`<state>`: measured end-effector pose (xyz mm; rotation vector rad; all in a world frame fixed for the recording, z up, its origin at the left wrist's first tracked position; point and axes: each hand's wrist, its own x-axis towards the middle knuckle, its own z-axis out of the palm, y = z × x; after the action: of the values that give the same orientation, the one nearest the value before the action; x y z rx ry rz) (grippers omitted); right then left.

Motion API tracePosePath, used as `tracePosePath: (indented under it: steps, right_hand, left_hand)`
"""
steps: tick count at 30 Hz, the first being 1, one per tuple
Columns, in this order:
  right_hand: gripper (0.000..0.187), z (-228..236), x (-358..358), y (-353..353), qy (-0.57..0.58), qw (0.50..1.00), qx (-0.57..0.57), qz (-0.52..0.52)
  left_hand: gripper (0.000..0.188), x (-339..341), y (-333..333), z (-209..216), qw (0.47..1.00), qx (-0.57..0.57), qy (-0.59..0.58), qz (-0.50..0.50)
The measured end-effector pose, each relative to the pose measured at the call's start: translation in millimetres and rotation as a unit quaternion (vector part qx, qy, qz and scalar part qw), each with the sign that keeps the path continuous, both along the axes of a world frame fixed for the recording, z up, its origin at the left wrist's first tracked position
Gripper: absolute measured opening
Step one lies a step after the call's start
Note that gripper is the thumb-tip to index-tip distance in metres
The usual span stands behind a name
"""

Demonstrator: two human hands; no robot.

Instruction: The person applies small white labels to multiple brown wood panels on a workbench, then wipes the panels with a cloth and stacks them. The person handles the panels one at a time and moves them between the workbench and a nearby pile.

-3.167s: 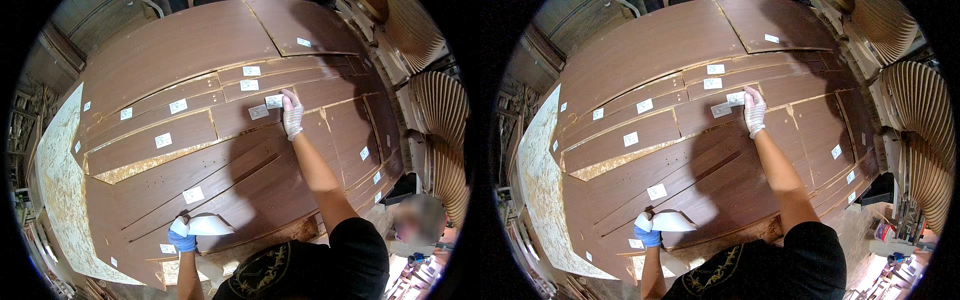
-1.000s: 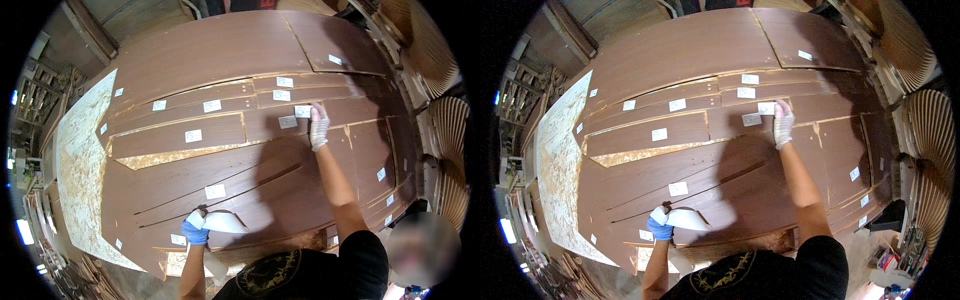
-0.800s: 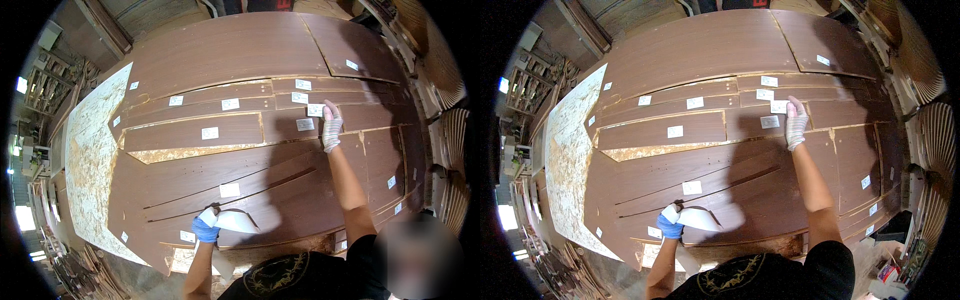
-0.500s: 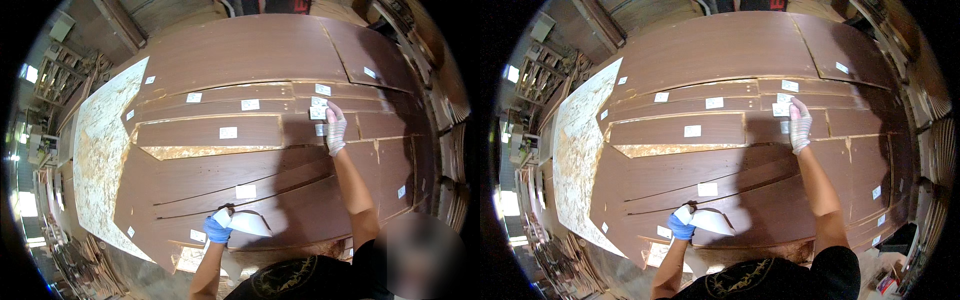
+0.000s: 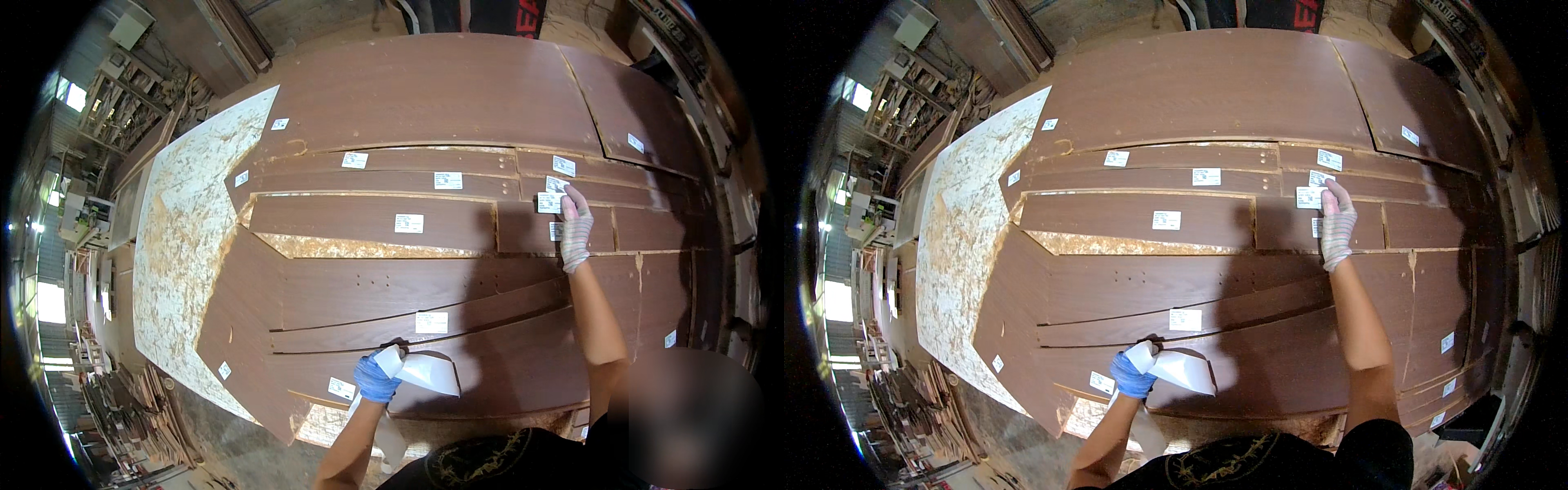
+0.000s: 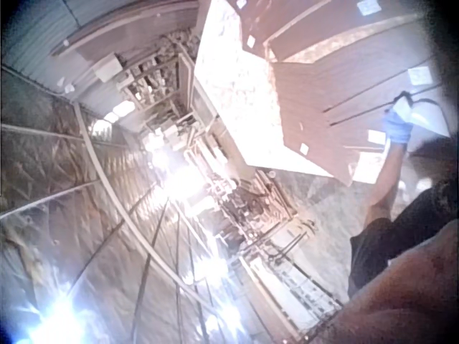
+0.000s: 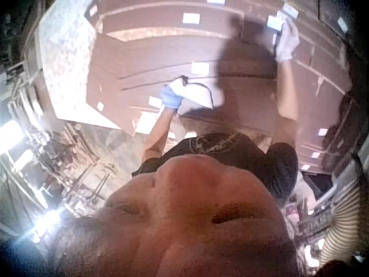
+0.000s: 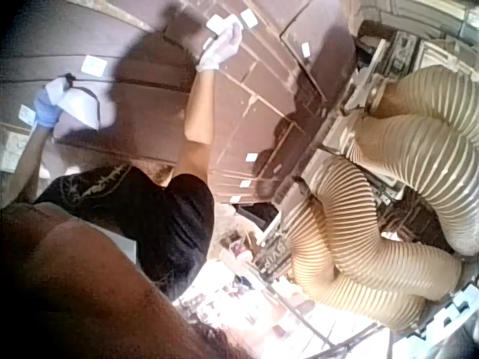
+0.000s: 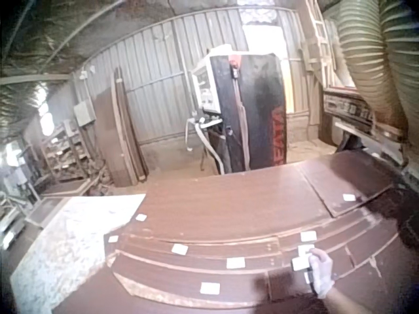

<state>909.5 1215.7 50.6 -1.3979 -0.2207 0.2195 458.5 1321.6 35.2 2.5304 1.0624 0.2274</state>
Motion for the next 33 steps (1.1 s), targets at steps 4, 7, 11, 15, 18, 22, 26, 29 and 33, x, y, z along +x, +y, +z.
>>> tracePosePath:
  steps: [4,7,11,15,18,22,26,29,33]
  right_hand:
    - [0.035,-1.9,2.7,-16.0,-0.122,0.988,-0.094,-0.007]
    - [0.031,-8.6,8.0,-33.9,-0.177,0.969,-0.161,-0.058]
    - [0.026,-18.1,17.0,-52.8,-0.053,0.995,-0.058,-0.057]
    - [0.031,-23.4,26.0,-67.0,-0.060,0.994,-0.064,-0.071]
    - [0.033,-24.3,31.3,-72.1,-0.068,0.992,-0.073,-0.076]
    - [0.027,-22.6,36.2,-70.3,-0.069,0.992,-0.073,-0.081]
    - [0.026,-19.8,40.0,-64.6,-0.083,0.990,-0.072,-0.088]
    - [0.026,-18.3,42.9,-61.7,-0.081,0.991,-0.059,-0.084]
    - [0.025,-19.1,48.7,-59.5,-0.040,0.994,-0.062,-0.078]
  left_hand:
    - [0.016,6.8,1.9,4.8,0.999,0.002,0.009,-0.035]
    - [0.016,16.2,-0.2,9.0,0.999,0.009,-0.032,-0.042]
    - [0.013,20.9,-3.0,18.0,0.998,0.012,-0.067,-0.013]
    - [0.013,22.2,-4.0,20.2,0.995,0.002,-0.095,-0.009]
    - [0.012,22.8,-4.0,19.2,0.995,0.000,-0.098,-0.014]
    - [0.013,23.8,-5.3,19.3,0.994,0.025,-0.103,-0.019]
    - [0.016,24.1,-6.1,19.5,0.998,0.009,-0.064,0.002]
    - [0.016,22.2,-5.4,17.6,0.998,0.032,-0.045,0.001]
    - [0.017,18.0,-3.9,12.4,0.996,0.030,-0.083,-0.006]
